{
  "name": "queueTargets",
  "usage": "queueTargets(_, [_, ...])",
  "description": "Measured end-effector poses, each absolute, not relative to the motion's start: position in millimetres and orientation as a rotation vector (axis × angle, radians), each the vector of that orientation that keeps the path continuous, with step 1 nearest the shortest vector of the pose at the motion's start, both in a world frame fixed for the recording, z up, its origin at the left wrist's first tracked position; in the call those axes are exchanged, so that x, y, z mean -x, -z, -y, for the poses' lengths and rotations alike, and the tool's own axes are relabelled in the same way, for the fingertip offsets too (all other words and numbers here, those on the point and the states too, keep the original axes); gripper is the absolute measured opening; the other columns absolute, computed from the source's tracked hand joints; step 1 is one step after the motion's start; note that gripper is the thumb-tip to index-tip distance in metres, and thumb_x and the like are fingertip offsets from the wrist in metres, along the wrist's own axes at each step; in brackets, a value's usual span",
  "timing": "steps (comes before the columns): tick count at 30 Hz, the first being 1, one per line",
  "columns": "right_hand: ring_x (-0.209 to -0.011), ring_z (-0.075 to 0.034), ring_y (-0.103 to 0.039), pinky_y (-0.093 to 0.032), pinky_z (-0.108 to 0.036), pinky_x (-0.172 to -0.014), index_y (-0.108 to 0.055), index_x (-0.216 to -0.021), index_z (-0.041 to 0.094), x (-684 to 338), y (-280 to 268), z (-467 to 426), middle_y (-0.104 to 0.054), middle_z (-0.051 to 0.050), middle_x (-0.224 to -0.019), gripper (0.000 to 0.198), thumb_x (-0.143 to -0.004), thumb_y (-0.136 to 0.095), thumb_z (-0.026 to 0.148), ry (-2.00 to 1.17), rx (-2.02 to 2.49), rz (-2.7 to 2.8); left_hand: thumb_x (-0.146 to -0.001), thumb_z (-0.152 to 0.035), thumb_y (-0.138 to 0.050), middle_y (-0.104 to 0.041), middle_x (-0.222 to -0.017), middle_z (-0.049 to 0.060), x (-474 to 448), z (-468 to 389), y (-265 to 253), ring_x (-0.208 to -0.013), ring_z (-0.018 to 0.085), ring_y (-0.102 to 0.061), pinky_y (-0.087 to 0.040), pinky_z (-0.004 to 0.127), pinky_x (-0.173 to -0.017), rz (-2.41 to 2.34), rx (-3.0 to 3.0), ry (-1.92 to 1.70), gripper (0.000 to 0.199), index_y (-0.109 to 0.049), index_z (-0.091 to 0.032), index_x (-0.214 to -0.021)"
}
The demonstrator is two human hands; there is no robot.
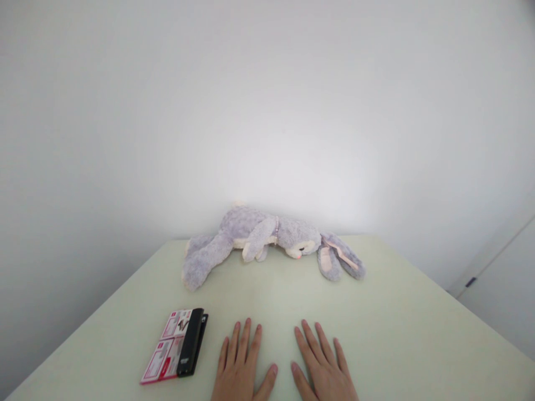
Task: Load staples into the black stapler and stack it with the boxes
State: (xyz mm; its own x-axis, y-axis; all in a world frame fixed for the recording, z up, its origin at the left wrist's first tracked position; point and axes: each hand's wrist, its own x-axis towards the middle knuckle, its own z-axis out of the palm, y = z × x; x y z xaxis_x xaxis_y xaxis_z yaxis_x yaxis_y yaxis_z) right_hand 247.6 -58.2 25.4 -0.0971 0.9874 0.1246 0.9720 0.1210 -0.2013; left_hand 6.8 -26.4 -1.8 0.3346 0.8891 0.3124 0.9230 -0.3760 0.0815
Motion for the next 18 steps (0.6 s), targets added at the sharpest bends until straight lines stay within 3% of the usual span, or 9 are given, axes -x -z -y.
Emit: queueTargets(18, [-0.15,-0.036,-0.029,-0.032,-0.069,-0.117,-0.027,-0.155,0.039,-247.3,-28.9,58.1,-0.024,0.005,-0.161,0.061,-0.1,-0.036,0.062,-0.122,1.955,2.179,-0.097,-0.065,-0.042,-0.027,-0.166,0.004,-6.7,25.8,0.7,-0.152,0.036,-0.031,-0.034,0.057,-0.118,1.691,2.48,0.44,0.072,-0.023,-0.034,-0.159])
